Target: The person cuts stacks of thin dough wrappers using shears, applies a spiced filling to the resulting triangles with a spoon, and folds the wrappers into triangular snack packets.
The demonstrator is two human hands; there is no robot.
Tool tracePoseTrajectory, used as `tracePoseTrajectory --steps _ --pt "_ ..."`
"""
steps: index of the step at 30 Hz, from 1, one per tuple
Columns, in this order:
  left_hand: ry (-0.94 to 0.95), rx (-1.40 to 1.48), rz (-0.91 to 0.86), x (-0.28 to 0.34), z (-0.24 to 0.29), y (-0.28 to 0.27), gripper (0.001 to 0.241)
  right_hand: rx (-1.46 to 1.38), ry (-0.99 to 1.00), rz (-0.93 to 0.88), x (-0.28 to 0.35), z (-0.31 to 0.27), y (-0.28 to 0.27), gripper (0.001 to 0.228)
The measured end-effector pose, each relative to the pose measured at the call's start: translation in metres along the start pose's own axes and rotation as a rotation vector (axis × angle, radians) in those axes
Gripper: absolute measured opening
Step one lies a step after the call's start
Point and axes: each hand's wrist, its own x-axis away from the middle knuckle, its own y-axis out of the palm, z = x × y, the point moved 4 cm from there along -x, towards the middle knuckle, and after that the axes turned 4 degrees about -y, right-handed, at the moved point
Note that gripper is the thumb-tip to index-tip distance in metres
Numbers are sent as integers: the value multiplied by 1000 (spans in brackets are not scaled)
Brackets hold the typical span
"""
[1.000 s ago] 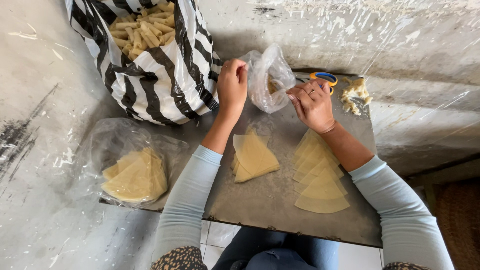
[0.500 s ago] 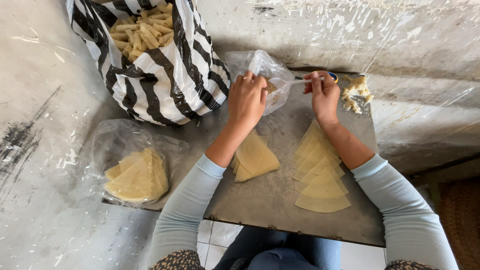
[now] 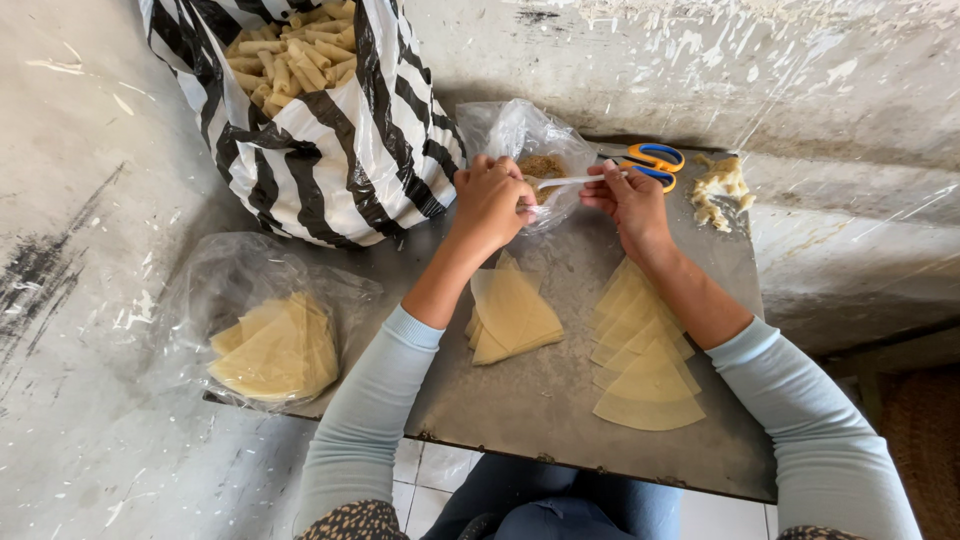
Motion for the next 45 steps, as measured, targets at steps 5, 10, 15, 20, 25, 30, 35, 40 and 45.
tracePoseTrajectory --steps 5,10,15,20,25,30,35,40,45 --pt "20 -89 15 11 11 -22 47 63 -129 54 -1 -12 -2 38" --pt "49 -62 188 18 23 -35 50 180 -243 65 -1 -20 0 38" --pt "39 -25 268 17 23 -38 36 43 -111 105 1 -18 -4 37" --pt "92 46 460 19 30 -52 24 -52 -64 127 6 -21 -8 35" --pt "126 84 615 25 37 -79 24 -88 -93 124 24 -33 -9 35" --pt "154 110 652 31 44 -90 24 -71 -118 145 73 -58 -27 33" --pt "187 128 619 36 54 -78 20 10 -114 171 151 -90 -69 34" --pt "351 170 511 49 72 -45 14 89 -32 238 233 -110 -98 35" --pt "569 171 265 68 98 -2 10 112 11 262 292 -112 -114 36"
